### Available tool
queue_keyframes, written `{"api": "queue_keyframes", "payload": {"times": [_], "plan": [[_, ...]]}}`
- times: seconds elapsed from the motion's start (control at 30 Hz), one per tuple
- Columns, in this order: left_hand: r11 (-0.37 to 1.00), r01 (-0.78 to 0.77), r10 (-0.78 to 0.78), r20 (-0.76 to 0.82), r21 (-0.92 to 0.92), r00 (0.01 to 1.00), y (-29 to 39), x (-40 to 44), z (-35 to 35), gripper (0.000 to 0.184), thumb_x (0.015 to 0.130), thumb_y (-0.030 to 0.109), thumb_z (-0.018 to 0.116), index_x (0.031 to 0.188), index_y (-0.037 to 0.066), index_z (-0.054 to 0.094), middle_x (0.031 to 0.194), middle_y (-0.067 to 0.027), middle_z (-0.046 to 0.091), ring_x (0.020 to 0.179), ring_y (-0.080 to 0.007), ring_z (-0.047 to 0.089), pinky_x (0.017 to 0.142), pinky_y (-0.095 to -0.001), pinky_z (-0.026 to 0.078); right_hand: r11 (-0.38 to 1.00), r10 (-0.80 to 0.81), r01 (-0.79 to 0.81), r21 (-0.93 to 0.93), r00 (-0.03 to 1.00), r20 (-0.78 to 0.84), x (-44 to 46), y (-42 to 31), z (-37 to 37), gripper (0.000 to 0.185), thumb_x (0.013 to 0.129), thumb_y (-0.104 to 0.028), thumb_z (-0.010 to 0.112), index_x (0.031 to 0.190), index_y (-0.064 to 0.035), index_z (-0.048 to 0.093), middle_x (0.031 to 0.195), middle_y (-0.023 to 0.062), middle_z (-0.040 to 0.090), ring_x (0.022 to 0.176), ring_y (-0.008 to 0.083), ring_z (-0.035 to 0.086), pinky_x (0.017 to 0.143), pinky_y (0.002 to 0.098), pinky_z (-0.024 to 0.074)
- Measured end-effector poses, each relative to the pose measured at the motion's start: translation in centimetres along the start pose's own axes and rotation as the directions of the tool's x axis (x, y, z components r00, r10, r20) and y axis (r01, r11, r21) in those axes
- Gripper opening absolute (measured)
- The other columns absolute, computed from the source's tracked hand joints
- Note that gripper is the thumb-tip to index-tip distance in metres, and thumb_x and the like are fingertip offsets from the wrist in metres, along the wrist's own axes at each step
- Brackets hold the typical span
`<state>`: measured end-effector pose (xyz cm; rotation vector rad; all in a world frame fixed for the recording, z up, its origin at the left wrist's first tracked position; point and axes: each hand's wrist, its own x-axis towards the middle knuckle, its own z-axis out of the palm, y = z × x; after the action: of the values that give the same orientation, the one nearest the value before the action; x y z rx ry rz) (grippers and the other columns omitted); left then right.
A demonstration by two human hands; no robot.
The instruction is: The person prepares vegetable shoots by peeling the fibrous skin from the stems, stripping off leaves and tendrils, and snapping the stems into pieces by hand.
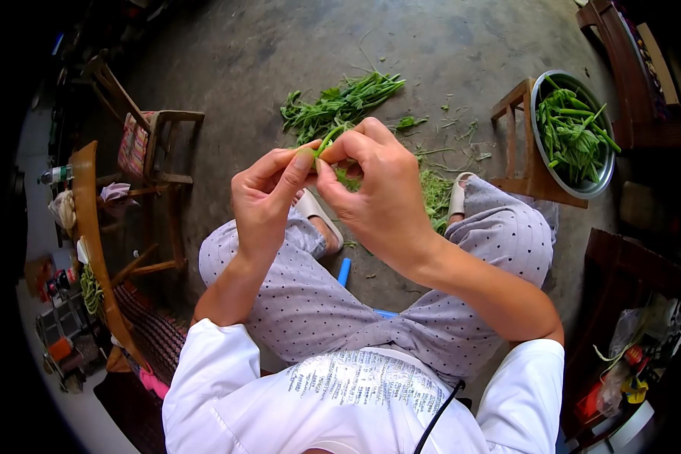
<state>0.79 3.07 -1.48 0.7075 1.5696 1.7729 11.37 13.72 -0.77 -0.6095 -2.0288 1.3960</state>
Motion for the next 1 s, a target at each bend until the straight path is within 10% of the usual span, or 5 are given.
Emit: {"api": "queue_keyframes", "payload": {"times": [0.47,0.73,1.0], "plan": [[0.994,0.042,-0.028,-0.142,0.097,0.989,0.2,-0.1,0.7,0.02,0.088,0.005,0.061,0.105,-0.005,0.063,0.094,-0.0064,0.066,0.081,-0.0091,0.063,0.074,-0.0205,0.051,1.0,0.02,-0.021,-0.006,0.998,-0.065,0.4,1.0,0.5,0.013,0.074,-0.007,0.067,0.079,0.001,0.058,0.076,0.0081,0.052,0.062,0.0156,0.052,0.056,0.0276,0.0445],[0.986,0.045,-0.057,-0.069,-0.158,0.996,0.6,1.5,-1.7,0.027,0.094,0.014,0.05,0.113,-0.004,0.055,0.099,-0.0111,0.064,0.093,-0.0173,0.063,0.086,-0.0285,0.052,0.916,0.3,-0.307,0.257,0.952,0.068,0.8,3.3,-1.2,0.013,0.078,-0.01,0.066,0.083,0.0019,0.061,0.079,0.0056,0.055,0.064,0.01,0.053,0.058,0.0242,0.0441],[0.959,-0.129,0.072,-0.223,-0.254,0.972,2.2,2.2,-6.4,0.029,0.094,0.015,0.048,0.117,-0.003,0.051,0.102,-0.0113,0.062,0.096,-0.0173,0.062,0.084,-0.0268,0.052,0.781,0.235,-0.13,-0.61,0.967,0.095,2.2,8.7,-7.0,0.015,0.074,-0.012,0.063,0.077,0.0018,0.06,0.083,0.0184,0.058,0.079,0.0328,0.057,0.073,0.0383,0.0462]]}}
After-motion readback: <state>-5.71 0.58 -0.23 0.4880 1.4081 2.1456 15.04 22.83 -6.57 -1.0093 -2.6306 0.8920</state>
